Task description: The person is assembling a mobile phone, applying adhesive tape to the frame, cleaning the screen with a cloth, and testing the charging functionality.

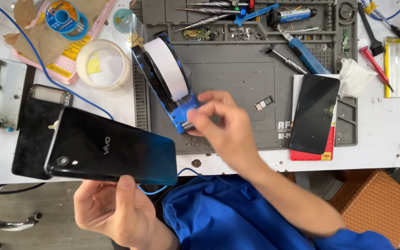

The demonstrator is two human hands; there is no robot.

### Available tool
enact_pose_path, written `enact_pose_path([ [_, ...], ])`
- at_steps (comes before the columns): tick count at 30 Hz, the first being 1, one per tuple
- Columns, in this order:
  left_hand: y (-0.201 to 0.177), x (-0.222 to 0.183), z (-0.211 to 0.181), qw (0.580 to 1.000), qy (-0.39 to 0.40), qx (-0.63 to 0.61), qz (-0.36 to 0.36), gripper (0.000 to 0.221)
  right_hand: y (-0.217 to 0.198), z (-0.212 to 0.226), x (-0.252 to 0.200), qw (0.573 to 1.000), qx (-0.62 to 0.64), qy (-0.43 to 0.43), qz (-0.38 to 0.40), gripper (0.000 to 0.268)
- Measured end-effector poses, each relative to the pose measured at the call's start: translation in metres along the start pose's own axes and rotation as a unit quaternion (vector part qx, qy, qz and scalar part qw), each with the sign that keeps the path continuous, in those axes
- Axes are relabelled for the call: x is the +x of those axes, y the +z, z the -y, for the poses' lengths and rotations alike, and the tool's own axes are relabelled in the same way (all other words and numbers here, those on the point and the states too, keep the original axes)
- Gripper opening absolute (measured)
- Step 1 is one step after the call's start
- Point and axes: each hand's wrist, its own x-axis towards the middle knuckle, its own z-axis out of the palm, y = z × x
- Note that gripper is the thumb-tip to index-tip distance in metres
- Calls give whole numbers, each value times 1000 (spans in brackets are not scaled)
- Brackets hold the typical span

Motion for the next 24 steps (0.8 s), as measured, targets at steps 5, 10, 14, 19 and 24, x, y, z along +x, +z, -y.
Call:
enact_pose_path([
  [5,7,7,0,1000,-12,-16,16,27,2,-28,-23,996,-6,-83,-20,13],
  [10,18,19,4,999,-2,-9,43,25,-10,-34,-14,995,-21,-101,14,15],
  [14,37,31,5,997,-38,-36,62,35,-10,-36,-11,990,-12,-136,22,7],
  [19,61,34,-15,993,-40,-31,104,34,-5,-29,-15,964,-158,-213,-36,5],
  [24,62,30,-25,988,-34,-17,153,32,-10,-21,-14,923,-251,-291,-25,13],
])
